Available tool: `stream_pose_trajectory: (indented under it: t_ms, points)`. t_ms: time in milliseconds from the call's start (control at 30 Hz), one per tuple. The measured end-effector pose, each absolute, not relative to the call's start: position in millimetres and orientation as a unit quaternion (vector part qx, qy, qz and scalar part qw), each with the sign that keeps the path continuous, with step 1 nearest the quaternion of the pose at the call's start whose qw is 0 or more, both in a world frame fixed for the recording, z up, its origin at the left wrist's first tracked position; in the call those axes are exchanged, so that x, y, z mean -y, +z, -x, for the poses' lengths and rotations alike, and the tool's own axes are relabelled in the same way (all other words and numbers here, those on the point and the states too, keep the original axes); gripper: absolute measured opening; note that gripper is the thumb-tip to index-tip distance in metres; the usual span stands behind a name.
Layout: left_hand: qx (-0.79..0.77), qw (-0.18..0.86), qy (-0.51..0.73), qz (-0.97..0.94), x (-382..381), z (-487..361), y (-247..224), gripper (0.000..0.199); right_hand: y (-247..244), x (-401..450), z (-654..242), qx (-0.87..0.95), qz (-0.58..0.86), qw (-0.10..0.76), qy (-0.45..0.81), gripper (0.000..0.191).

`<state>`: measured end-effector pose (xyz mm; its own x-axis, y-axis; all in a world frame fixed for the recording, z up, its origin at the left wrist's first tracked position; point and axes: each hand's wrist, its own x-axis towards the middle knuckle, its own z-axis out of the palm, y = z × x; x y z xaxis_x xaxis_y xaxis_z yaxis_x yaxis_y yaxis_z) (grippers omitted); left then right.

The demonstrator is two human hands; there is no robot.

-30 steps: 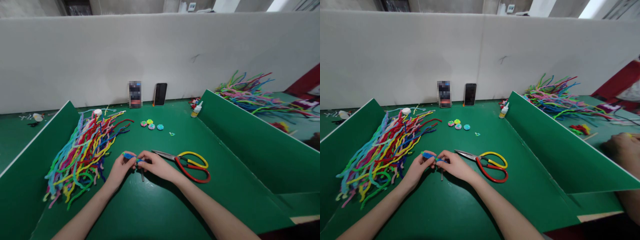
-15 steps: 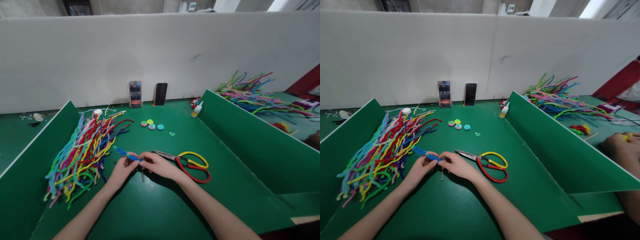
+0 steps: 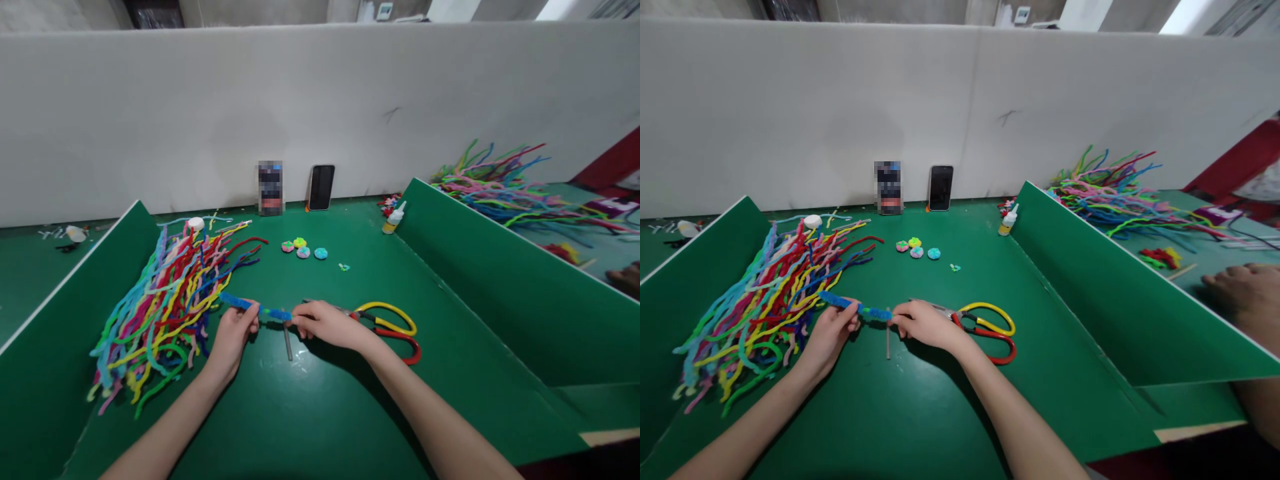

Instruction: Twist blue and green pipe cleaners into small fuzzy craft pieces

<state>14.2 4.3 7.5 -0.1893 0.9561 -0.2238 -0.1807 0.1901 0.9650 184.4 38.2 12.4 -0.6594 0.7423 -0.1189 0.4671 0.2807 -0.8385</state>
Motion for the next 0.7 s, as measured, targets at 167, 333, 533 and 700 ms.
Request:
stream_pose_trajectory:
  t_ms: [167,333,533,700]
  points:
    - [-0.550,0.548,0.482,-0.406,-4,-14,11,0.035,10,-35,-181,0.759,0.367,0.183,0.506,0.021]
    - [-0.527,0.565,0.410,-0.485,0,-16,11,0.024,8,-28,-170,0.747,0.351,0.200,0.527,0.021]
    - [-0.534,0.537,0.416,-0.503,-1,-16,8,0.018,8,-26,-169,0.752,0.353,0.197,0.521,0.022]
    - [-0.541,0.538,0.446,-0.469,-3,-14,7,0.025,8,-28,-172,0.768,0.362,0.203,0.488,0.023]
